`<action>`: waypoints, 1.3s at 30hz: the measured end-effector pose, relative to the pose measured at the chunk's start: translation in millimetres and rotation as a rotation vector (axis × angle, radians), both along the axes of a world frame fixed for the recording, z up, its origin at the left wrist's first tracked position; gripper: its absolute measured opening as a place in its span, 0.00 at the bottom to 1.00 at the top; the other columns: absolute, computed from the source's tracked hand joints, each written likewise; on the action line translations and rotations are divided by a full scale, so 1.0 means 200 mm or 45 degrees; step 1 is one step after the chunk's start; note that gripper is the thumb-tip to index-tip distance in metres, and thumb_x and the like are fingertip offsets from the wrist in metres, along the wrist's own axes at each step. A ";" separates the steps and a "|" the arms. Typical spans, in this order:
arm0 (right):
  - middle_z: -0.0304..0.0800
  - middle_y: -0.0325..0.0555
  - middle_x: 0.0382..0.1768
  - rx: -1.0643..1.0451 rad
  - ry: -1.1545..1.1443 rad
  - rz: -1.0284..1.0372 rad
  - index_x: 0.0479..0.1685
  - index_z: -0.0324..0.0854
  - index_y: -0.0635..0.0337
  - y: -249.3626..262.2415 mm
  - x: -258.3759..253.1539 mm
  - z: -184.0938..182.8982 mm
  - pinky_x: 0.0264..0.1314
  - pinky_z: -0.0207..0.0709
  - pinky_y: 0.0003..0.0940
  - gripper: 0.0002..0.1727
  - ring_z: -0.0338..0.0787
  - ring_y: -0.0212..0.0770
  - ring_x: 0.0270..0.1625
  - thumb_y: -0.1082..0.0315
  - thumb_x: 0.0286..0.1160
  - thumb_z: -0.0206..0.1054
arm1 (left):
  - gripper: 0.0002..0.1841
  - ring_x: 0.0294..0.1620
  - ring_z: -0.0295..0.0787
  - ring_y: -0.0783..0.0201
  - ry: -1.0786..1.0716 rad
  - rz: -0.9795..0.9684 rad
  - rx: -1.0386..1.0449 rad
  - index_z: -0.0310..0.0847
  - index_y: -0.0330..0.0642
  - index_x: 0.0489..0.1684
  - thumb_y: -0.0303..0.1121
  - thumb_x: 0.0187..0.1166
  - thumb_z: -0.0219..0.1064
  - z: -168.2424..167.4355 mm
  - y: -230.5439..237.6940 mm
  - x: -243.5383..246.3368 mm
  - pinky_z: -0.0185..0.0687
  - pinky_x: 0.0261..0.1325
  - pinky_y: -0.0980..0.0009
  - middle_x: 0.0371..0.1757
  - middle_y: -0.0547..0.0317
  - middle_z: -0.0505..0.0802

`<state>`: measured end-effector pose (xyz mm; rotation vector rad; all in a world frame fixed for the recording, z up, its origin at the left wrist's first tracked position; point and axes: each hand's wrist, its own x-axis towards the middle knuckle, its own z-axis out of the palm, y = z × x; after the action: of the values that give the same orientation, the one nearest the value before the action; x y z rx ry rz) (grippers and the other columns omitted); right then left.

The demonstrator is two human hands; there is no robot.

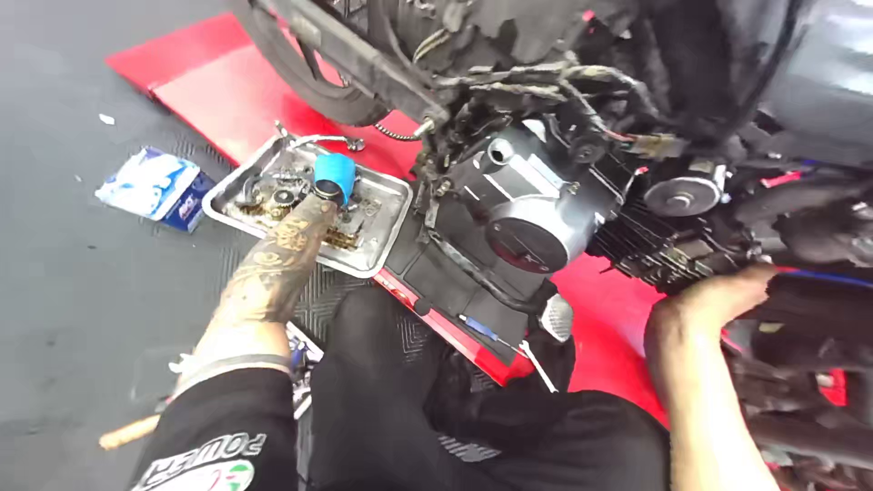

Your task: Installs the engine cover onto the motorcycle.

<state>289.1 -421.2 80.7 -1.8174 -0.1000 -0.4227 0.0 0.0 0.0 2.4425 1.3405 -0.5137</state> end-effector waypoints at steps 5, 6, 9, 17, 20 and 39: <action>0.91 0.48 0.48 0.174 -0.029 0.073 0.58 0.81 0.63 0.00 0.01 -0.03 0.57 0.88 0.48 0.29 0.92 0.41 0.53 0.49 0.95 0.39 | 0.16 0.63 0.86 0.26 -0.661 0.344 0.059 0.88 0.31 0.52 0.37 0.82 0.66 -0.19 0.09 -0.12 0.75 0.63 0.24 0.57 0.27 0.91; 0.91 0.50 0.49 0.187 -0.022 0.059 0.59 0.81 0.63 0.01 0.00 -0.03 0.57 0.87 0.49 0.30 0.92 0.42 0.53 0.49 0.95 0.39 | 0.17 0.60 0.90 0.35 -0.864 0.394 0.047 0.91 0.38 0.52 0.42 0.82 0.66 -0.16 0.03 -0.13 0.78 0.65 0.29 0.54 0.36 0.94; 0.88 0.54 0.55 0.225 -0.029 0.073 0.66 0.77 0.65 0.04 -0.03 -0.02 0.61 0.86 0.50 0.30 0.91 0.44 0.58 0.50 0.96 0.36 | 0.15 0.48 0.94 0.67 -1.560 0.331 -0.046 0.93 0.48 0.53 0.46 0.83 0.68 0.10 -0.34 -0.14 0.90 0.58 0.62 0.48 0.60 0.97; 0.90 0.52 0.51 0.113 -0.003 -0.008 0.61 0.80 0.65 0.03 -0.04 -0.02 0.56 0.87 0.49 0.32 0.92 0.43 0.54 0.47 0.95 0.37 | 0.10 0.43 0.93 0.55 -1.844 -0.151 0.722 0.96 0.47 0.47 0.38 0.82 0.68 0.47 -0.90 0.37 0.85 0.46 0.61 0.40 0.53 0.95; 0.90 0.50 0.48 0.047 0.004 -0.052 0.57 0.82 0.65 0.04 -0.06 0.00 0.55 0.86 0.47 0.32 0.92 0.41 0.51 0.48 0.95 0.38 | 0.11 0.45 0.93 0.52 -1.620 -0.209 0.784 0.94 0.44 0.46 0.36 0.83 0.65 0.56 -0.88 0.46 0.84 0.47 0.58 0.45 0.51 0.95; 0.90 0.44 0.40 -0.092 0.110 -0.003 0.47 0.85 0.60 -0.02 -0.03 0.04 0.51 0.85 0.46 0.30 0.92 0.38 0.45 0.47 0.94 0.40 | 0.07 0.50 0.90 0.47 -1.471 -0.168 0.794 0.95 0.44 0.37 0.29 0.75 0.68 0.60 -0.93 0.55 0.77 0.58 0.50 0.42 0.49 0.95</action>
<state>282.6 -425.2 88.1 -1.9044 -0.0539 -0.3454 110.8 -185.1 119.8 2.4692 0.8402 1.2944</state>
